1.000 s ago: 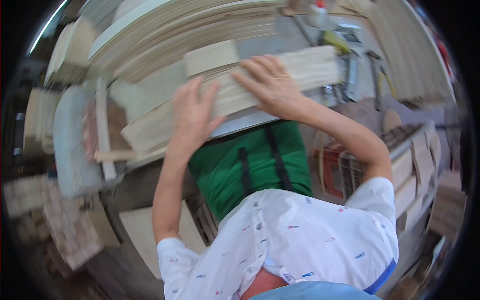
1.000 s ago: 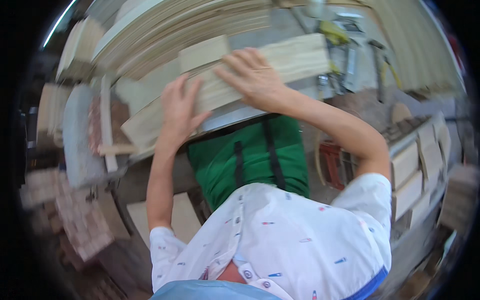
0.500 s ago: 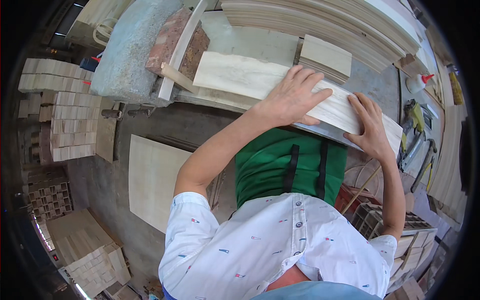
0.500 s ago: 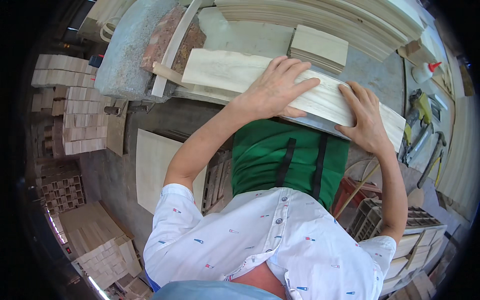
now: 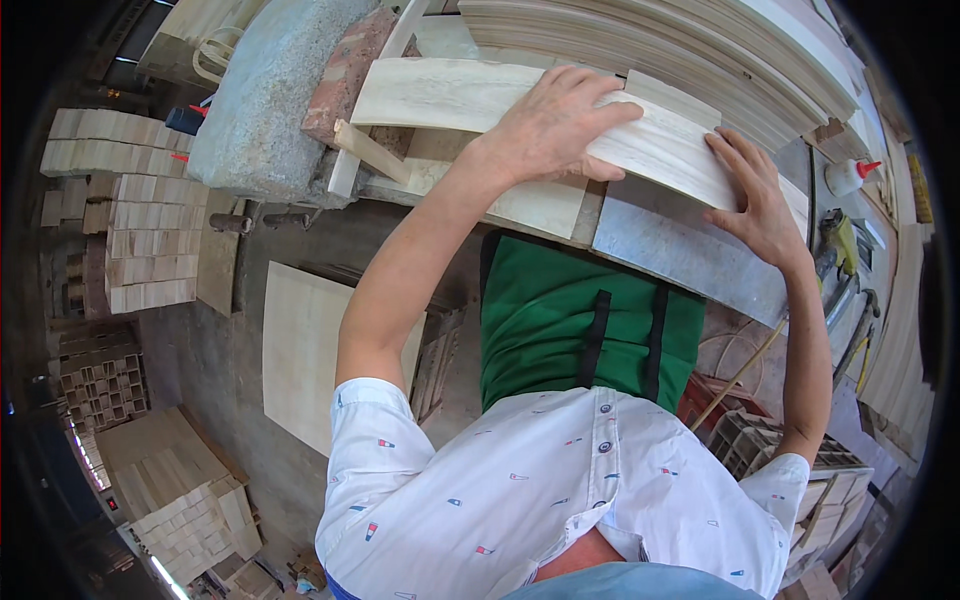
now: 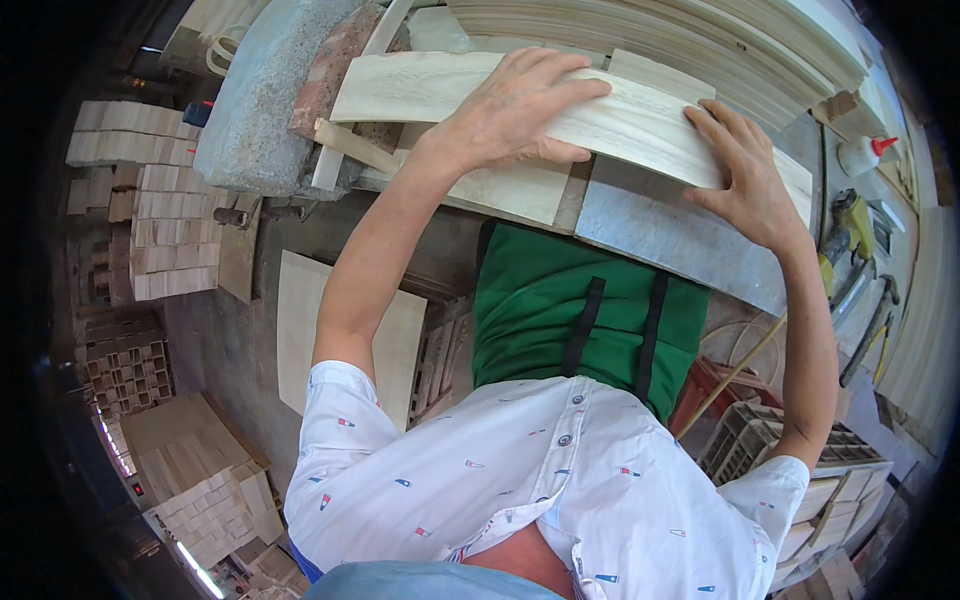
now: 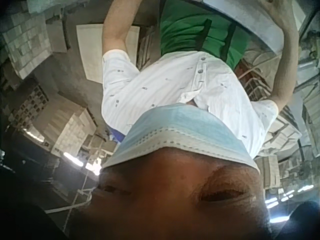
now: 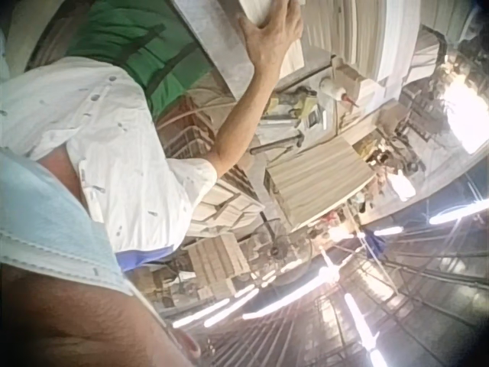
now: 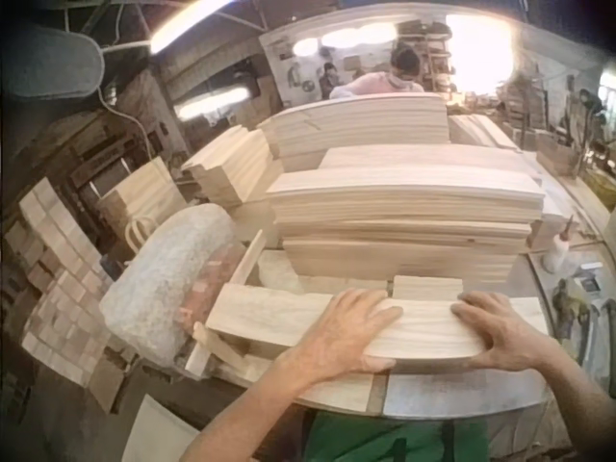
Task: Assembling wooden box components using glue and a pneumatic nail gun on a workbench.
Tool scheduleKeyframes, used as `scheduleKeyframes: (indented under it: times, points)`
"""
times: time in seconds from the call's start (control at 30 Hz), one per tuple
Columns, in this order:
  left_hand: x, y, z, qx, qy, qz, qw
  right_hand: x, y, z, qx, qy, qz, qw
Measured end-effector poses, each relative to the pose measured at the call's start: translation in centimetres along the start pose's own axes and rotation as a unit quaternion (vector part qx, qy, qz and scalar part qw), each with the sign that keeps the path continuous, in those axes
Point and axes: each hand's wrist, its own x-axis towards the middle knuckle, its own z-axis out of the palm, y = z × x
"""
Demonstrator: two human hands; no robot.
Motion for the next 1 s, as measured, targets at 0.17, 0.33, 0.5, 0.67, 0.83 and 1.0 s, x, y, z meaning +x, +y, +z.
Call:
scheduleKeyframes:
  times: [0.17, 0.33, 0.5, 0.67, 0.83, 1.0]
  points:
    - [0.1, -0.4, -0.3, -0.007, -0.001, -0.025, 1.0, 0.9, 0.0, -0.3, -0.003, 0.0, 0.001, 1.0]
    - [-0.7, -0.8, -0.7, -0.006, -0.015, -0.047, 0.999, 2.1, -0.6, 0.2, 0.002, -0.003, -0.012, 1.0]
    - [-0.3, -0.2, -2.0, -0.022, -0.119, -0.082, 0.989, 1.6, -0.4, 0.9, -0.009, -0.049, 0.009, 0.999]
    - [1.9, 2.6, -1.0, -0.017, -0.138, -0.079, 0.987, 0.6, -0.2, 1.6, 0.011, -0.012, -0.034, 0.999]
    - [3.9, 3.9, 0.8, -0.064, -0.159, -0.062, 0.983, 1.1, 0.6, 0.6, 0.001, -0.076, -0.058, 0.995]
    - [3.4, 4.4, 0.7, -0.066, -0.199, -0.076, 0.975, 6.4, 5.6, -0.9, 0.091, -0.007, 0.03, 0.995]
